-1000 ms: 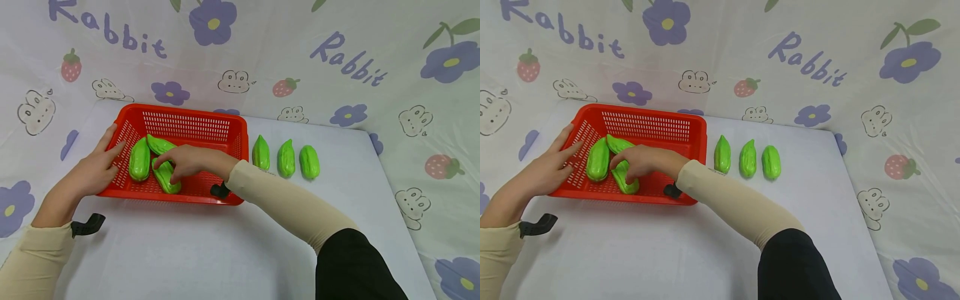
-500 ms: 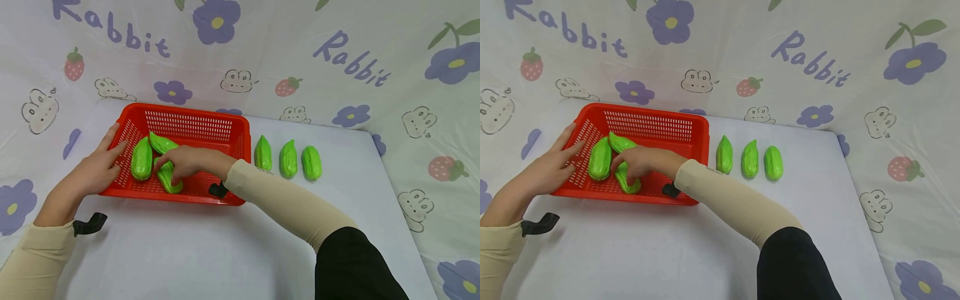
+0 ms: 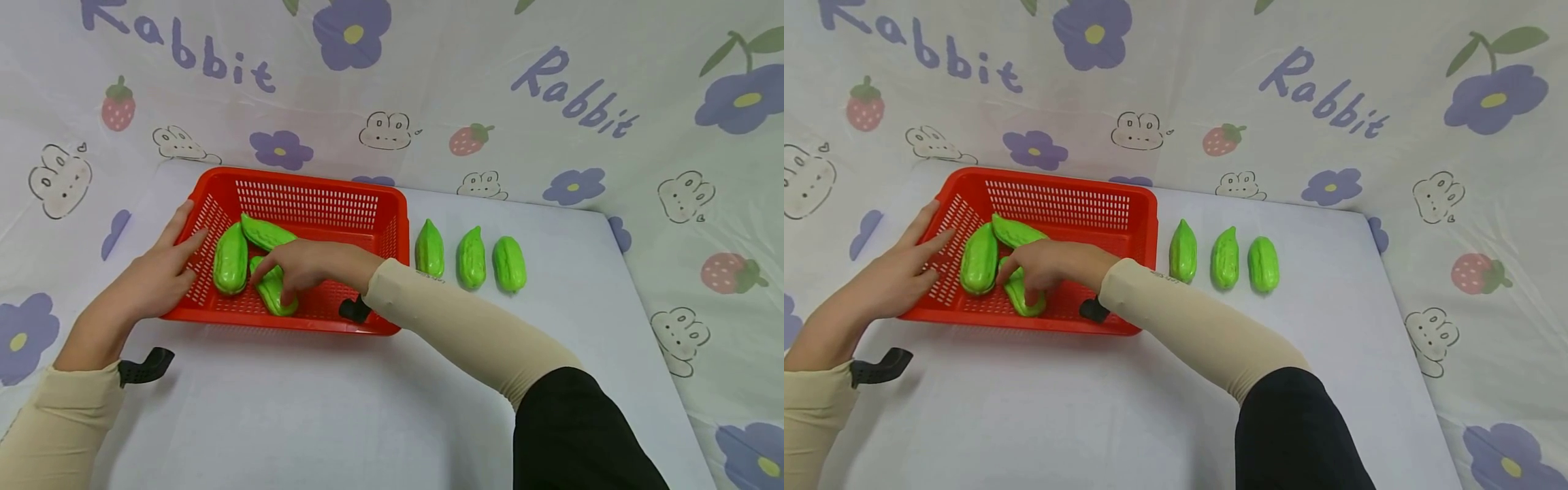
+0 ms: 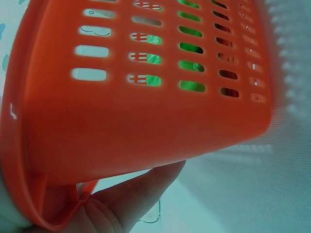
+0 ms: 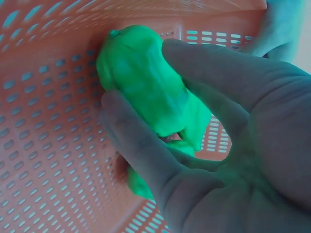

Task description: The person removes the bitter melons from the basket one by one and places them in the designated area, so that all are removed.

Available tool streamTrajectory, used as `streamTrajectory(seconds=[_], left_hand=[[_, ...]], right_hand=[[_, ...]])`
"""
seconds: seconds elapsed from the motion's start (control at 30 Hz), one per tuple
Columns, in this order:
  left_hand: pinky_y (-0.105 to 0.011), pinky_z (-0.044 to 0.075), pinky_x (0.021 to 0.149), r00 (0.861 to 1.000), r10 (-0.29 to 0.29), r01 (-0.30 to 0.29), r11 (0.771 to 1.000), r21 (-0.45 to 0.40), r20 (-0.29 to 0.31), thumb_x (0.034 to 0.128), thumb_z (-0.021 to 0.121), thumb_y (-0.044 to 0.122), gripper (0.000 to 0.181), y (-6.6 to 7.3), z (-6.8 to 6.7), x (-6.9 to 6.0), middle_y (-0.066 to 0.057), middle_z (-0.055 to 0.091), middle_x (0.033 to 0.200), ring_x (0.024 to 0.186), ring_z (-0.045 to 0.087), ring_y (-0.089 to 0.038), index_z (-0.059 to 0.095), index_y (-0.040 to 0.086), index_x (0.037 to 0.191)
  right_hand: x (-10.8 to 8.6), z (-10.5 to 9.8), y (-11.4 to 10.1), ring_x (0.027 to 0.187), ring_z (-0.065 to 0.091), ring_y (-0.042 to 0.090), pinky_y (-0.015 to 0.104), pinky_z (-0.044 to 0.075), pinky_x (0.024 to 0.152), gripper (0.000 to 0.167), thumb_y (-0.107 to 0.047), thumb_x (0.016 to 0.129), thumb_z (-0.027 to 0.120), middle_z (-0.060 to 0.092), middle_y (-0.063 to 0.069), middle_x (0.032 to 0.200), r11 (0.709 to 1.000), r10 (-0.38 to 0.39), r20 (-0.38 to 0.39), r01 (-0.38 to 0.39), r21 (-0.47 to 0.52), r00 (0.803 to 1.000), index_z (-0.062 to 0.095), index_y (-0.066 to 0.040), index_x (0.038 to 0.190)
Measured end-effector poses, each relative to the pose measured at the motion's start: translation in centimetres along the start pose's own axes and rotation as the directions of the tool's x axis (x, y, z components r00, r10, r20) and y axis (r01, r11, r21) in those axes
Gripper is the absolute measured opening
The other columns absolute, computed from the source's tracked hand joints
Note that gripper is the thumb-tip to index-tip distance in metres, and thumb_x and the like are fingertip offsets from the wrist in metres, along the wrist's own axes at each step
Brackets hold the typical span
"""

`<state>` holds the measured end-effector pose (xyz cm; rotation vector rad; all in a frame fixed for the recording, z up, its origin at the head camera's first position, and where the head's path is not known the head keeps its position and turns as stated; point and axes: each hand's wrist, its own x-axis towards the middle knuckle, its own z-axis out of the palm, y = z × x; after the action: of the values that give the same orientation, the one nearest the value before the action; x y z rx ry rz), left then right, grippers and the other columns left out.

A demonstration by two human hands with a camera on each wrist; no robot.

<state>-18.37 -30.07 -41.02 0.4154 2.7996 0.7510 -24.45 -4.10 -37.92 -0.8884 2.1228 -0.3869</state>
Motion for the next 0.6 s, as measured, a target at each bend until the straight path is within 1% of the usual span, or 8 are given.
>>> streamTrajectory(seconds=[0.1,0.3,0.47,0.6], left_hand=[[-0.073,0.049,0.102,1.000,0.003,-0.003,1.000,0.002,-0.003,0.1003,0.049,-0.003,0.068,-0.04,-0.02,0.01,-0.012,-0.023,0.179,0.146,0.033,-0.061,0.026,-0.015,0.163],[-0.072,0.049,0.101,1.000,-0.012,0.012,1.000,-0.005,0.010,0.1013,0.049,-0.002,0.068,-0.01,-0.10,0.04,-0.011,-0.025,0.178,0.145,0.034,-0.061,0.025,-0.013,0.164],[-0.071,0.053,0.098,0.999,-0.024,0.025,1.000,-0.011,0.022,0.1014,0.049,-0.002,0.069,0.03,-0.13,0.08,-0.010,-0.026,0.178,0.143,0.035,-0.061,0.024,-0.012,0.165],[-0.071,0.052,0.099,1.000,-0.021,0.021,1.000,-0.011,0.018,0.1013,0.049,-0.002,0.069,0.00,-0.16,0.05,-0.010,-0.025,0.178,0.145,0.034,-0.062,0.024,-0.013,0.165]], right_hand=[[0.01,-0.04,0.01,0.115,0.052,0.018,0.022,0.052,0.078,0.064,-0.012,0.096,0.084,0.057,-0.001,0.137,1.000,-0.001,0.015,0.001,-0.002,1.000,0.064,-0.028,0.155],[-0.03,-0.12,0.05,0.116,0.050,0.018,0.023,0.049,0.083,0.064,-0.016,0.096,0.084,0.058,-0.002,0.135,1.000,-0.014,0.023,0.015,-0.016,1.000,0.063,-0.028,0.155],[-0.26,-0.22,0.15,0.116,0.051,0.018,0.024,0.050,0.084,0.064,-0.014,0.095,0.084,0.060,-0.002,0.134,1.000,-0.006,-0.007,0.006,-0.001,1.000,0.065,-0.027,0.154],[-0.55,-0.41,0.13,0.119,0.051,0.017,0.025,0.050,0.092,0.063,-0.015,0.095,0.084,0.061,-0.002,0.139,1.000,-0.011,-0.029,0.011,0.001,1.000,0.065,-0.027,0.154]])
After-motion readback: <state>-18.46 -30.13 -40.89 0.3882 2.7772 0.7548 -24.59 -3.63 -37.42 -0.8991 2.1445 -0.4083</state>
